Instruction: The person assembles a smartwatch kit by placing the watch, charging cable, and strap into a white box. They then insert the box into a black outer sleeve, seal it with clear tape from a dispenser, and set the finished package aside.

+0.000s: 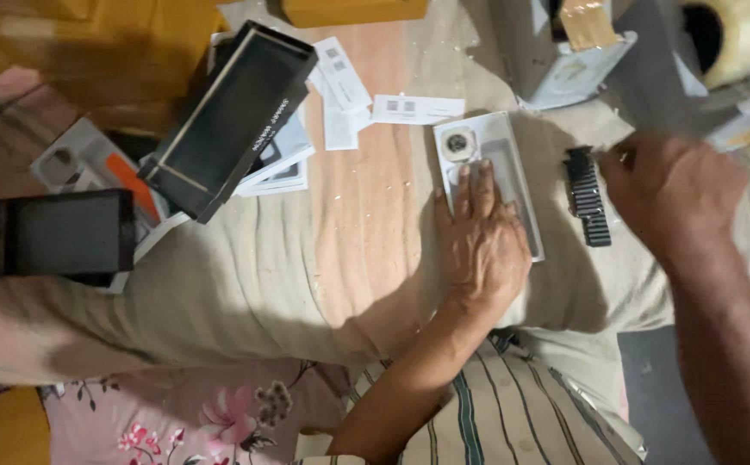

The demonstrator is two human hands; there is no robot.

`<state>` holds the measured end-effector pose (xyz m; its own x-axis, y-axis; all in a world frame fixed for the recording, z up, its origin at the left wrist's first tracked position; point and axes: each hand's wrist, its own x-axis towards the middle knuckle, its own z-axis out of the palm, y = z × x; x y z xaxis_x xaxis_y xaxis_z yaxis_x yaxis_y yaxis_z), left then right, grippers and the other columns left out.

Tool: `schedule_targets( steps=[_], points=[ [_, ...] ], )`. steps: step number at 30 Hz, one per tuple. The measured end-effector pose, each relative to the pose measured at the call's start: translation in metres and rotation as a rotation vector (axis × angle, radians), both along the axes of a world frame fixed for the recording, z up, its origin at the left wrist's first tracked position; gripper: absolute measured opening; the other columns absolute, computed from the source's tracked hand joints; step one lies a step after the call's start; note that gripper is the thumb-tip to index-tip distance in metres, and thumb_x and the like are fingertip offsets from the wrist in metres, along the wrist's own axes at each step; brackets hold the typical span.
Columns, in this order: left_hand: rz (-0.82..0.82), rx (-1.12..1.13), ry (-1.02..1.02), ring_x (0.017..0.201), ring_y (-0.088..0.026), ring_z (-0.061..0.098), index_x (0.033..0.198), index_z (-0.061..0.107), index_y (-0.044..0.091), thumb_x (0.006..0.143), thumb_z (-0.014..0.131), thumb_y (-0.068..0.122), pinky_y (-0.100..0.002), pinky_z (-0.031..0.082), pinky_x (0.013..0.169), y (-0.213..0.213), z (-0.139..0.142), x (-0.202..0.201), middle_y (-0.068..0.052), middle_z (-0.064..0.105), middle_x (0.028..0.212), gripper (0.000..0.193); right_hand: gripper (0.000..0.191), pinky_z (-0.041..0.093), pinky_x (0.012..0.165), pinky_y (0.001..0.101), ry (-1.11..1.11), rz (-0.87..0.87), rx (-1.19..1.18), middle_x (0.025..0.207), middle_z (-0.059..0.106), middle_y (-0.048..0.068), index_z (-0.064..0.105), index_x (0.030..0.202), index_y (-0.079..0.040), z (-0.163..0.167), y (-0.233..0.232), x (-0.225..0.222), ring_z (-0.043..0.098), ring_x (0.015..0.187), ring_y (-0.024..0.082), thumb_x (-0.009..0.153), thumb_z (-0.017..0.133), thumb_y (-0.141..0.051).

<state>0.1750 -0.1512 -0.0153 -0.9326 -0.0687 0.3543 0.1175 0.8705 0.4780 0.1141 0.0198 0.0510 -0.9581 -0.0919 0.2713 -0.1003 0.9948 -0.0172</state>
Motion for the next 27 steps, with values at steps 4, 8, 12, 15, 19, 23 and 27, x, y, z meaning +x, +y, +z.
schedule_targets(
  steps=[4,8,12,15,19,23,27],
  points=[
    [-0.011,0.001,0.034,0.149,-0.038,0.041,0.134,0.062,-0.012,0.102,0.045,0.02,-0.058,0.024,0.123,0.002,-0.004,0.001,-0.019,0.047,0.158,0.049,0.037,0.054,0.068,0.0488,-0.103,-0.04,-0.231,0.091,0.075,0.015,0.08,0.1,-0.011,-0.043,0.014,0.013,0.071,0.082,0.037,0.089,0.08,-0.046],
    [-0.01,0.013,0.044,0.15,-0.037,0.04,0.134,0.062,-0.013,0.104,0.044,0.02,-0.056,0.024,0.126,0.003,-0.005,0.002,-0.019,0.046,0.16,0.048,0.034,0.055,0.071,0.0475,-0.128,-0.067,-0.263,0.095,0.076,0.015,0.08,0.099,-0.008,-0.055,0.014,0.012,0.072,0.085,0.035,0.088,0.08,-0.041],
    [0.006,0.027,0.047,0.15,-0.036,0.041,0.131,0.063,-0.013,0.103,0.045,0.02,-0.056,0.023,0.127,0.004,-0.005,0.001,-0.018,0.048,0.158,0.047,0.037,0.055,0.066,0.0386,-0.261,-0.075,-0.582,0.089,0.076,0.016,0.076,0.105,0.001,-0.041,0.013,0.015,0.072,0.074,0.026,0.085,0.085,-0.029],
    [0.009,0.055,0.063,0.15,-0.036,0.042,0.13,0.064,-0.014,0.104,0.046,0.018,-0.056,0.025,0.127,0.005,-0.005,0.002,-0.018,0.048,0.158,0.045,0.033,0.055,0.062,0.0298,-0.307,-0.056,-0.915,0.088,0.077,0.014,0.075,0.105,0.004,-0.028,0.004,0.024,0.07,0.07,0.015,0.086,0.084,-0.021],
    [0.006,0.105,0.075,0.149,-0.037,0.044,0.128,0.065,-0.013,0.101,0.048,0.017,-0.055,0.025,0.127,0.006,-0.003,0.003,-0.019,0.049,0.157,0.043,0.025,0.051,0.055,0.0321,-0.327,-0.078,-0.967,0.081,0.077,0.014,0.077,0.104,0.003,-0.021,-0.021,0.031,0.066,0.061,0.015,0.09,0.082,-0.017],
    [0.016,0.142,0.051,0.15,-0.039,0.044,0.121,0.067,-0.012,0.105,0.048,0.018,-0.056,0.025,0.128,0.005,0.0,0.002,-0.022,0.051,0.155,0.039,0.024,0.054,0.057,0.03,-0.257,0.01,-0.877,0.082,0.077,0.014,0.078,0.104,0.001,-0.021,-0.04,0.028,0.07,0.063,0.015,0.089,0.081,-0.016],
    [0.02,0.147,0.102,0.148,-0.04,0.044,0.128,0.064,-0.013,0.105,0.047,0.018,-0.056,0.024,0.127,0.004,0.002,0.002,-0.024,0.051,0.155,0.043,0.025,0.057,0.063,0.0316,-0.166,0.076,-0.807,0.085,0.076,0.016,0.078,0.102,0.001,-0.03,-0.047,0.029,0.073,0.069,0.019,0.087,0.083,-0.018]
  ],
)
